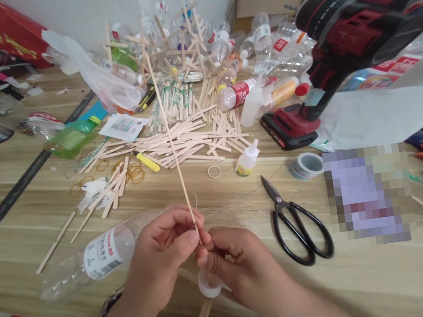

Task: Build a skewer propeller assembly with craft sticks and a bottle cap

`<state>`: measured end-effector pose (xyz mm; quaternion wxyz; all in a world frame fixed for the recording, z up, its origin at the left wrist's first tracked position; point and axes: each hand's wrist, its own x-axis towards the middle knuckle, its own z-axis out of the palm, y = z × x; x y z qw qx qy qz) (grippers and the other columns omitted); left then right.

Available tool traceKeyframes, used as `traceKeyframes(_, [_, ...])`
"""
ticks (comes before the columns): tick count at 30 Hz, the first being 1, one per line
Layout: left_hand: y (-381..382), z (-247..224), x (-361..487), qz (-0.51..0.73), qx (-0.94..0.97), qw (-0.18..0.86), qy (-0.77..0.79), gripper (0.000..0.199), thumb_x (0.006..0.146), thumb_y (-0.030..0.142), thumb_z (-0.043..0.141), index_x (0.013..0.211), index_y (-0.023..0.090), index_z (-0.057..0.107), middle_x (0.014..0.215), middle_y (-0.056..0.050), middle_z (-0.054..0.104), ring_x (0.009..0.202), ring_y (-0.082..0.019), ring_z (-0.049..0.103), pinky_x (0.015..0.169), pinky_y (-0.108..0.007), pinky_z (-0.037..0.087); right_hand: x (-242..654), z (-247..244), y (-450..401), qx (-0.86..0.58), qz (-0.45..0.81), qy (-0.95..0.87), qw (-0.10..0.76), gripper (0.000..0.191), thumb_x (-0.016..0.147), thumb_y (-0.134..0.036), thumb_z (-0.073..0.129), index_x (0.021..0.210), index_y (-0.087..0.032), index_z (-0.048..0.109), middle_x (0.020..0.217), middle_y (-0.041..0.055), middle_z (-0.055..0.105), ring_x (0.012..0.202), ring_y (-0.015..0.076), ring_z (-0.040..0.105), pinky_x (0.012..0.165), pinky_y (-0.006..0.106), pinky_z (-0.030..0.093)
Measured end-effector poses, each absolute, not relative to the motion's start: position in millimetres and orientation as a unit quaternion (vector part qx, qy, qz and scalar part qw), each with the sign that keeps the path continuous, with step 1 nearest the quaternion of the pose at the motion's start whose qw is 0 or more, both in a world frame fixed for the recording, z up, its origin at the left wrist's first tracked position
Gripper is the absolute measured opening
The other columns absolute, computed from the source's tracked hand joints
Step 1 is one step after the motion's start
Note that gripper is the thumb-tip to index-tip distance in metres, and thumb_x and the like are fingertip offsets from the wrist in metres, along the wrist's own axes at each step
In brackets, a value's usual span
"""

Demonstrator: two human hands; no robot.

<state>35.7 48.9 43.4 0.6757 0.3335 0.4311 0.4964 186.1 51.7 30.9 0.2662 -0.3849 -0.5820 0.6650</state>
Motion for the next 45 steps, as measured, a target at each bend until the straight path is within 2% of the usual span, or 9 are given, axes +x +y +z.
traceKeyframes(3, [47.2,45.9,36.0,0.493,0.372,0.639,0.458,0.005,0.074,0.016,0.073,0.075,0.017,0.068,0.088,-0.001,0.063,0.061,-0.009,0.063,0.053,-0.018,0.053,185.2,31.1,51.5,-0.393,0.646,-0.595,0.271,0.046,0.088,-0.057,0.057,0.064,-0.02,0.046,0.061,-0.0039,0.04,0.056,0.0099,0.032,0.05,0.023,0.029])
traceKeyframes(9, [44.4,49.9,38.5,0.496,0.389,0.603,0.489,0.007,0.078,0.014,0.068,0.072,0.018,0.065,0.088,-0.001,0.061,0.063,-0.009,0.063,0.052,-0.017,0.053,183.5,31.0,49.7,-0.398,0.624,-0.615,0.273,0.044,0.09,-0.056,0.054,0.068,-0.019,0.052,0.065,-0.0023,0.044,0.06,0.0111,0.037,0.054,0.024,0.032])
traceKeyframes(14, [44.8,49.7,40.6,0.507,0.367,0.624,0.468,0.009,0.079,0.013,0.065,0.07,0.016,0.065,0.082,0.0,0.061,0.06,-0.009,0.062,0.052,-0.017,0.053,183.5,31.7,50.0,-0.393,0.616,-0.621,0.283,0.042,0.093,-0.052,0.051,0.067,-0.019,0.048,0.065,-0.0026,0.043,0.06,0.011,0.036,0.054,0.023,0.031])
traceKeyframes(19, [49.0,50.3,40.8,0.5,0.318,0.665,0.454,0.01,0.072,0.015,0.067,0.064,0.015,0.062,0.072,0.0,0.063,0.057,-0.01,0.061,0.05,-0.019,0.049,182.5,31.6,51.3,-0.394,0.612,-0.618,0.296,0.044,0.092,-0.054,0.052,0.064,-0.021,0.043,0.062,-0.0038,0.04,0.057,0.0107,0.034,0.051,0.023,0.03])
traceKeyframes(29, [49.9,47.1,39.3,0.489,0.324,0.676,0.447,0.007,0.069,0.013,0.07,0.068,0.016,0.064,0.078,0.001,0.064,0.061,-0.009,0.063,0.052,-0.017,0.051,183.3,25.2,49.6,-0.405,0.619,-0.604,0.297,0.046,0.089,-0.057,0.055,0.065,-0.019,0.048,0.063,-0.0033,0.041,0.058,0.0104,0.034,0.05,0.023,0.029])
traceKeyframes(34, [48.1,45.3,39.2,0.487,0.328,0.677,0.445,0.007,0.073,0.014,0.069,0.071,0.017,0.063,0.074,0.002,0.063,0.057,-0.008,0.061,0.052,-0.018,0.05,184.5,24.7,49.0,-0.408,0.611,-0.611,0.294,0.043,0.09,-0.053,0.057,0.065,-0.019,0.049,0.063,-0.003,0.043,0.06,0.0107,0.035,0.052,0.023,0.03])
traceKeyframes(38, [48.3,47.6,40.3,0.498,0.323,0.677,0.435,0.012,0.075,0.014,0.067,0.065,0.016,0.061,0.07,0.002,0.063,0.056,-0.008,0.06,0.051,-0.017,0.049,185.4,25.4,48.4,-0.39,0.608,-0.622,0.302,0.04,0.094,-0.049,0.053,0.067,-0.02,0.047,0.065,-0.0038,0.041,0.06,0.0107,0.034,0.053,0.024,0.029])
traceKeyframes(42, [51.1,49.4,40.5,0.501,0.304,0.686,0.431,0.011,0.071,0.014,0.07,0.062,0.015,0.063,0.071,0.0,0.064,0.059,-0.009,0.061,0.05,-0.016,0.049,183.9,28.6,49.3,-0.378,0.618,-0.619,0.303,0.039,0.095,-0.045,0.053,0.066,-0.02,0.042,0.064,-0.0047,0.039,0.059,0.0101,0.033,0.053,0.023,0.028])
traceKeyframes(45, [53.1,48.4,38.4,0.481,0.298,0.704,0.429,0.01,0.07,0.015,0.069,0.062,0.015,0.065,0.066,0.0,0.064,0.051,-0.008,0.058,0.049,-0.017,0.047,183.6,30.5,50.0,-0.366,0.637,-0.609,0.3,0.04,0.094,-0.046,0.055,0.066,-0.02,0.042,0.064,-0.0052,0.039,0.059,0.0096,0.033,0.052,0.022,0.028])
